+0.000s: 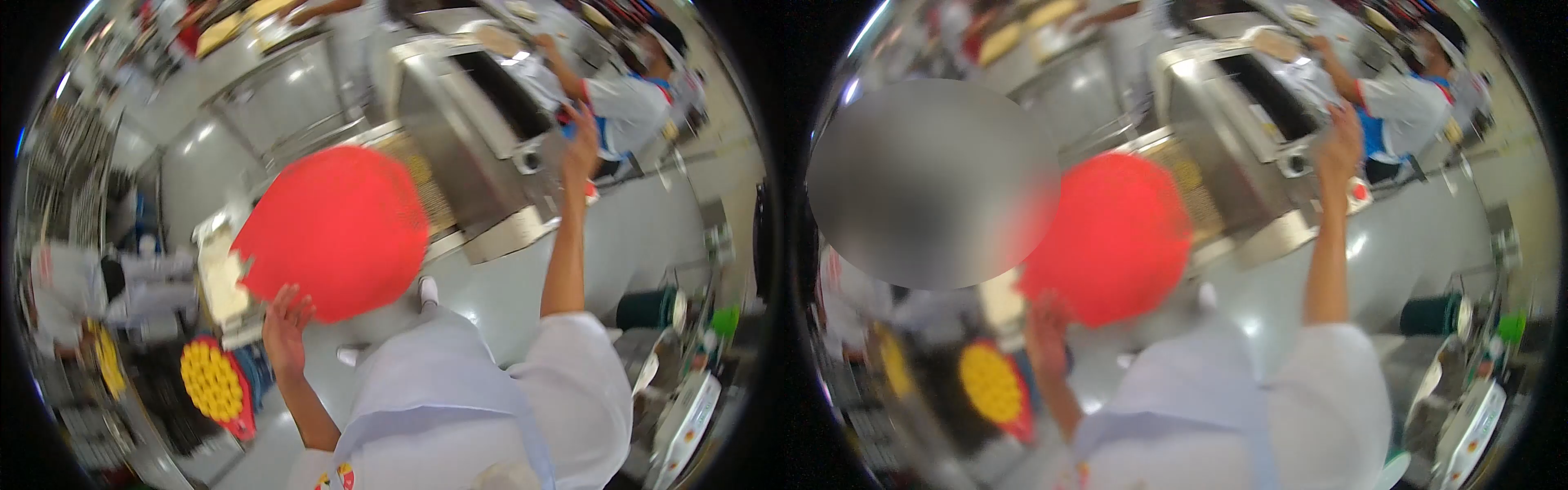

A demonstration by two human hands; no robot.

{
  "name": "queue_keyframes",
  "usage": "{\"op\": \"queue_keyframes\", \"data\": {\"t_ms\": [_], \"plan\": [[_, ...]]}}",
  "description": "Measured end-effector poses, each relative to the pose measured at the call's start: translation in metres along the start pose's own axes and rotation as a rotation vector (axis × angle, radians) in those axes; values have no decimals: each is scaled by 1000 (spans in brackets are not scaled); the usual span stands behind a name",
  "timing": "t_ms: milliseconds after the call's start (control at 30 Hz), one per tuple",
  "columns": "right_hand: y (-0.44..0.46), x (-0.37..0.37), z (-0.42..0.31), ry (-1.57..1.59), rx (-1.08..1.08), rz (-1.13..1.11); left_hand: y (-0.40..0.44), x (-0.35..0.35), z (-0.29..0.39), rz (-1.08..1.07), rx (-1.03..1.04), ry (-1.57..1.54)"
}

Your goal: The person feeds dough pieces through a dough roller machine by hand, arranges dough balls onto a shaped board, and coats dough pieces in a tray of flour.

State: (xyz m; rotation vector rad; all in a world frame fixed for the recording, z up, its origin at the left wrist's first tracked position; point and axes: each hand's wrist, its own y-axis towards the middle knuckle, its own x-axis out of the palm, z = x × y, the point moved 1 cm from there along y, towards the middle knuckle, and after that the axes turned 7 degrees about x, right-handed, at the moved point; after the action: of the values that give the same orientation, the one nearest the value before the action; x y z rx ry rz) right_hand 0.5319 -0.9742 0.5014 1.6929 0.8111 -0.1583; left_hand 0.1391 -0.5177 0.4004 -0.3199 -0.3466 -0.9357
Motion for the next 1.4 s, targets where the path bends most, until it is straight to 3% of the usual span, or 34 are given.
{"op": "queue_keyframes", "data": {"t_ms": [100,133,167,200,267,367,467,500,600,633,733,800,867,900,933,1000,1033,1133,1200,1267,1300,1367,1400], "plan": [[-103,-53,-106,600,326,-107,-29,-76,27,57,66,56],[-152,-44,-114,913,344,-139,-33,-95,36,107,51,49],[-190,-43,-144,1017,484,-362,-40,-116,45,141,29,50],[-225,-42,-199,985,570,-564,-47,-142,53,157,0,44],[-288,-37,-250,854,455,-874,-55,-186,62,157,-39,9],[-278,-57,-336,767,187,-923,-55,-243,66,211,-64,27],[-241,-37,-378,856,311,-828,-25,-305,59,359,-23,86],[-235,-34,-406,893,260,-783,-13,-336,52,488,13,57],[-249,6,-460,1106,352,-771,28,-424,17,778,115,86],[-266,20,-482,1088,328,-865,35,-451,6,846,139,134],[-306,31,-605,1137,285,-1199,88,-507,-8,803,95,282],[-327,20,-664,981,79,-1422,132,-527,-6,739,88,444],[-362,27,-698,1115,-77,-1540,186,-535,17,681,66,703],[-376,28,-706,1025,-159,-1569,236,-571,-31,599,102,689],[-389,34,-716,943,-250,-1582,276,-586,-31,538,82,832],[-421,45,-711,829,-50,-1605,333,-590,-47,402,19,1086],[-431,49,-707,733,16,-1607,357,-595,-54,216,-57,1036],[-444,58,-709,514,162,-1602,396,-578,-77,12,-305,1247],[-445,65,-723,451,185,-1596,402,-569,-83,81,-287,1297],[-443,80,-748,307,19,-1608,405,-573,-94,172,-230,1306],[-439,91,-764,241,-68,-1612,406,-580,-89,149,-256,1245],[-431,107,-804,336,17,-1602,409,-603,-64,94,-296,1129],[-427,115,-817,389,58,-1585,408,-621,-60,78,-418,830]]}}
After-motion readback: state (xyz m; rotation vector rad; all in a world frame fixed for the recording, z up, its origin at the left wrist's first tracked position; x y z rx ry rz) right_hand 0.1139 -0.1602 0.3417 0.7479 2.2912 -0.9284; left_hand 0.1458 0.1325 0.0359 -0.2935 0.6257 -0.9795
